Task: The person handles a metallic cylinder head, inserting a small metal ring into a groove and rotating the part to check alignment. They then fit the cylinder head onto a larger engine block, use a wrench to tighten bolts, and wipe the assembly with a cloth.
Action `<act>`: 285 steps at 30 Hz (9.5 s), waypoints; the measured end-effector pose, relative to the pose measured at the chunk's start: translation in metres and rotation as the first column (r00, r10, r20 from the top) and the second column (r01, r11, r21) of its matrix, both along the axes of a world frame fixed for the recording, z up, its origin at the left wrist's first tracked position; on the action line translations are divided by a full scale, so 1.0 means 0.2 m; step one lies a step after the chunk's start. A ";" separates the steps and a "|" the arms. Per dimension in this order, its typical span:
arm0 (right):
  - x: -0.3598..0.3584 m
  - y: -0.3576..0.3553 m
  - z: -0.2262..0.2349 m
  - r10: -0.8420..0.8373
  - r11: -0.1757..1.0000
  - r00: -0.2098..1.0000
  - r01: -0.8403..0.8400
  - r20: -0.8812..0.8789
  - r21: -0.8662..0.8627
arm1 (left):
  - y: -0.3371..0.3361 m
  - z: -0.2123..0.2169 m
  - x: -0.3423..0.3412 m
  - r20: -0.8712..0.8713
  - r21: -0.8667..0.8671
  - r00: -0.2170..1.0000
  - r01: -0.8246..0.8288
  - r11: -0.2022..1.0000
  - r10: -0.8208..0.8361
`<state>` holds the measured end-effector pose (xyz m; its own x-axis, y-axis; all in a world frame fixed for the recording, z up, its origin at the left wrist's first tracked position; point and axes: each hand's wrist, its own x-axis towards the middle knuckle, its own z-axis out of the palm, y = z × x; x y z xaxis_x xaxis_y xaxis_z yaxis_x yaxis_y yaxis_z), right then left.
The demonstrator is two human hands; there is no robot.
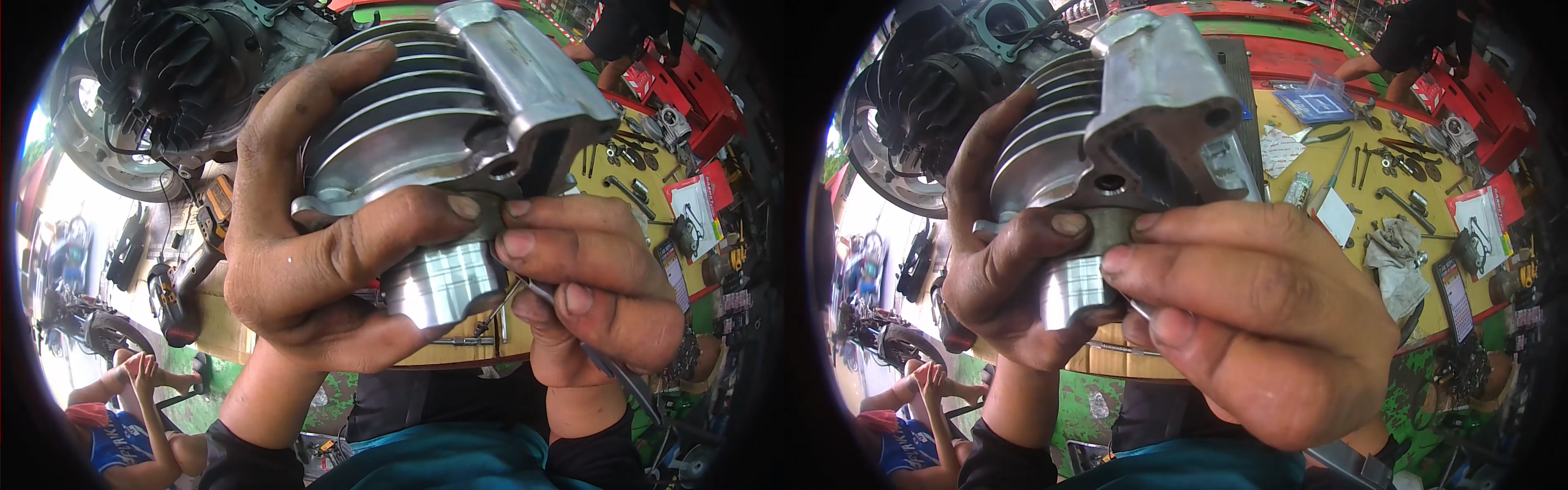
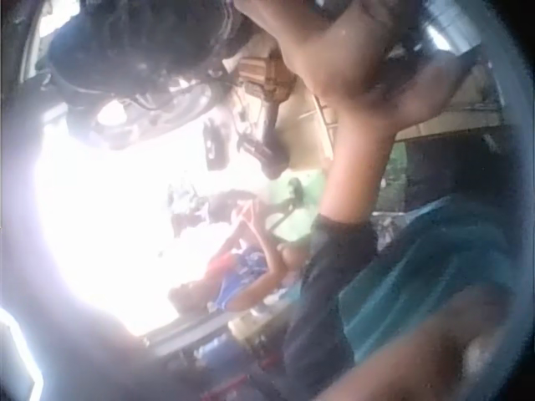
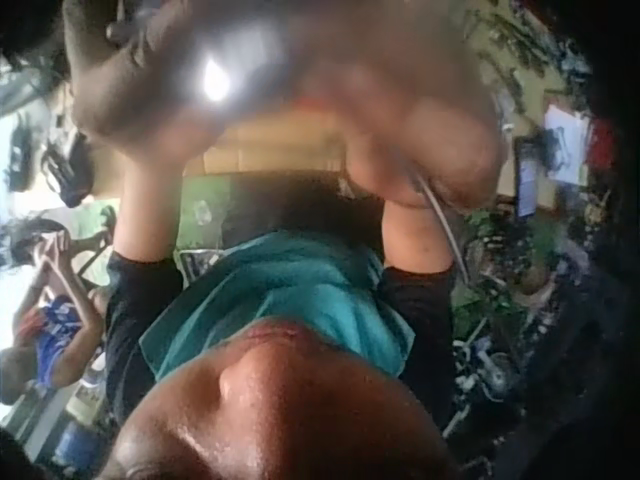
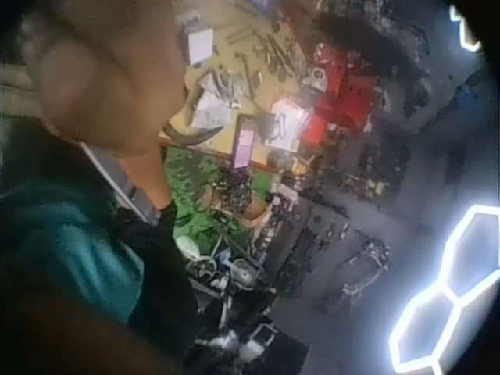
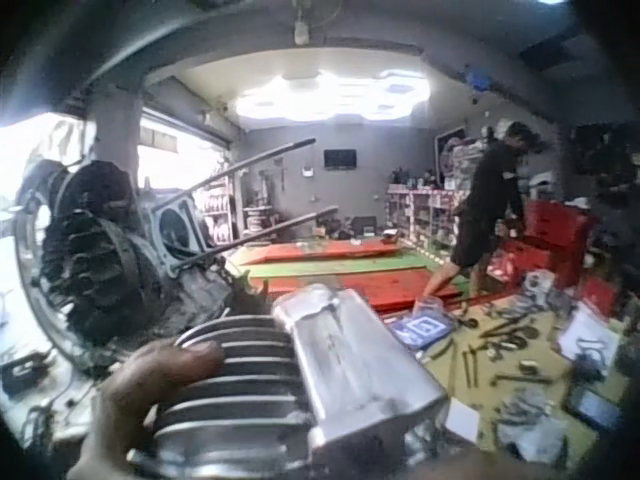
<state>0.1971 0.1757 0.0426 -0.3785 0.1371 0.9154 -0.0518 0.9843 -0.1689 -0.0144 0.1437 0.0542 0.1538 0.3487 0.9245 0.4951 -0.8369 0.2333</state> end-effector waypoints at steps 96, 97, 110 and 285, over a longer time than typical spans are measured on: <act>0.11 -0.20 0.29 0.101 0.403 0.991 -0.119 -0.085 -0.907 | -0.43 0.01 0.04 0.530 -0.575 0.825 0.180 0.798 0.195; 0.12 -0.20 0.27 0.148 0.427 0.988 -0.113 -0.054 -0.897 | -0.42 0.01 0.04 0.504 -0.575 0.840 0.154 0.804 0.200; 0.27 -0.30 -0.03 0.391 0.288 0.878 -0.403 -0.277 -0.869 | -0.47 0.10 0.09 0.057 -0.167 0.968 -0.232 0.958 0.244; 0.46 -0.56 0.00 -0.097 -0.490 0.666 -0.679 -0.739 -0.548 | -0.35 0.01 0.46 -0.076 -0.578 0.980 0.106 0.809 -0.183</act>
